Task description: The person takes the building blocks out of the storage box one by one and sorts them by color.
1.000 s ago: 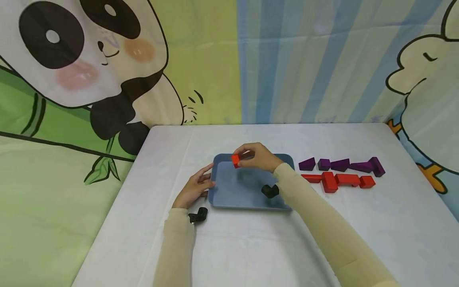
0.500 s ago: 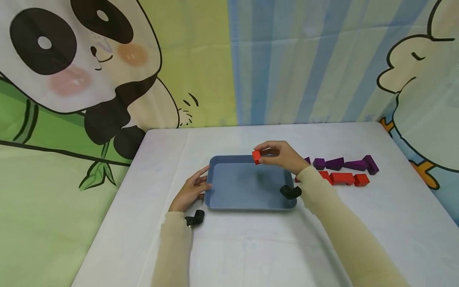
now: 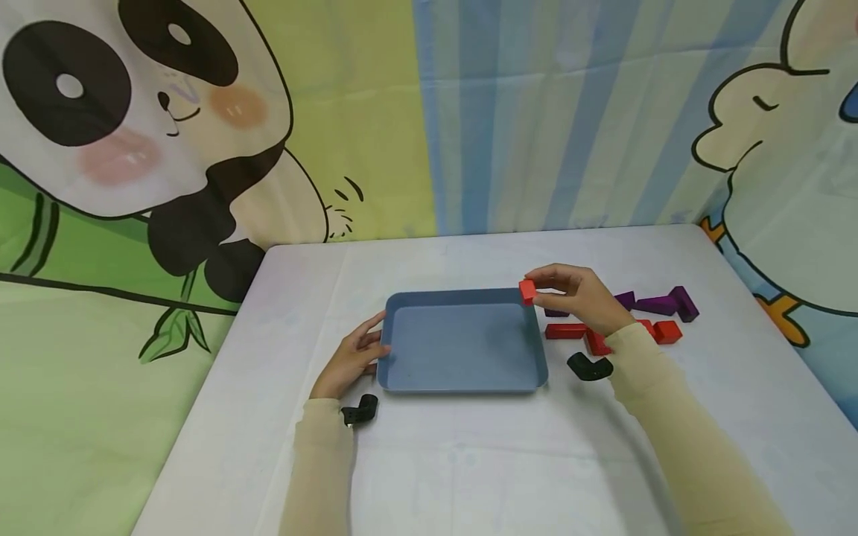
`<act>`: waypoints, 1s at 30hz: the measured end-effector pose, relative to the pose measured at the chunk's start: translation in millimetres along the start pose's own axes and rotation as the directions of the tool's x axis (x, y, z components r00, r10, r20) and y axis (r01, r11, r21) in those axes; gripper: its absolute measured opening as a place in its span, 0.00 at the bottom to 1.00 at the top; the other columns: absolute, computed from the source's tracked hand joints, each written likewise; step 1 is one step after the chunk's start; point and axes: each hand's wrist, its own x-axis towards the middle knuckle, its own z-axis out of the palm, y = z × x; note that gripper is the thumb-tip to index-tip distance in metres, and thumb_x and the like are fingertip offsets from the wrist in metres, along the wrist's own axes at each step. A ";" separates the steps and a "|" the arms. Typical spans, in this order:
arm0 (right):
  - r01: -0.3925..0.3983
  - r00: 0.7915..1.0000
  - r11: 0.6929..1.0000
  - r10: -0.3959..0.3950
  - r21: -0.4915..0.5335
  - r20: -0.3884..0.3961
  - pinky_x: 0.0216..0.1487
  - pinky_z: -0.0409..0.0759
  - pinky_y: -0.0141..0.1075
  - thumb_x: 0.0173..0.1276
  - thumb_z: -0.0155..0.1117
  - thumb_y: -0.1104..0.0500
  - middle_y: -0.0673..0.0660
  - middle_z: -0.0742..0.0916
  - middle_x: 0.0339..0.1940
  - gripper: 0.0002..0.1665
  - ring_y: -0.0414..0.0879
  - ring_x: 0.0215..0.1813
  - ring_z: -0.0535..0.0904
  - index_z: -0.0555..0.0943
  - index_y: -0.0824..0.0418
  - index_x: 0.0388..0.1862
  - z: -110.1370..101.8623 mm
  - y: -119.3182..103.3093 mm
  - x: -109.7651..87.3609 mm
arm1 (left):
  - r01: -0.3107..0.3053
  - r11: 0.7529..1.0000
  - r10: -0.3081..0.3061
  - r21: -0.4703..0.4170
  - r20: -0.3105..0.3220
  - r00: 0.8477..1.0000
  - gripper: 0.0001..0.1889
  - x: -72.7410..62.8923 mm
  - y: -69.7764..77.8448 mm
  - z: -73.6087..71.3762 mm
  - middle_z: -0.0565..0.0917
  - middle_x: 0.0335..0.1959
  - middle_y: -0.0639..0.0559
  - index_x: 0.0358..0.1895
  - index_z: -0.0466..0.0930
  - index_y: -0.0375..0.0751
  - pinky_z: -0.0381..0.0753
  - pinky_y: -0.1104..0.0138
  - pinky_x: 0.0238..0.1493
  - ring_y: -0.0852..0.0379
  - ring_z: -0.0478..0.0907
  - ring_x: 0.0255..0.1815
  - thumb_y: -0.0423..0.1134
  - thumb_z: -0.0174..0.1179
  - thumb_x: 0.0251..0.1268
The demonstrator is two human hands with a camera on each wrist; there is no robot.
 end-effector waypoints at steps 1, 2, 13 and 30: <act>-0.003 1.000 1.000 0.003 0.001 -0.009 0.57 0.87 0.40 0.77 0.74 0.58 0.51 0.88 0.59 0.25 0.49 0.65 0.82 0.82 0.65 0.68 -3.9 1.7 -3.3 | 0.001 1.000 -0.001 0.001 0.001 1.000 0.41 0.2 0.0 -0.1 0.70 0.79 0.30 0.88 0.61 0.53 0.87 0.63 0.44 0.48 0.83 0.60 0.28 0.64 0.76; -0.002 1.000 1.000 0.002 0.001 -0.016 0.56 0.87 0.40 0.77 0.73 0.59 0.50 0.88 0.59 0.25 0.49 0.64 0.83 0.82 0.66 0.68 -7.9 3.6 -6.5 | 0.003 1.000 -0.003 0.001 0.001 1.000 0.41 0.3 -0.2 -0.3 0.70 0.79 0.31 0.88 0.61 0.53 0.87 0.64 0.44 0.48 0.83 0.60 0.28 0.64 0.76; -0.039 0.994 0.989 0.024 -0.145 -0.109 0.57 0.84 0.30 0.82 0.68 0.54 0.42 0.83 0.65 0.31 0.39 0.60 0.84 0.76 0.63 0.78 -54.2 18.1 -44.0 | 0.015 1.000 -0.015 0.010 -0.007 1.000 0.41 0.9 -1.6 -0.8 0.70 0.79 0.30 0.88 0.61 0.53 0.87 0.65 0.44 0.51 0.84 0.58 0.30 0.63 0.76; -0.101 0.974 0.946 0.030 -0.308 -0.226 0.53 0.77 0.18 0.84 0.63 0.57 0.25 0.81 0.58 0.28 0.22 0.57 0.77 0.75 0.67 0.77 -125.7 58.1 -94.4 | 0.020 1.000 -0.020 0.013 -0.005 1.000 0.41 -0.2 1.9 0.0 0.70 0.78 0.30 0.88 0.60 0.53 0.87 0.65 0.44 0.53 0.83 0.57 0.29 0.62 0.76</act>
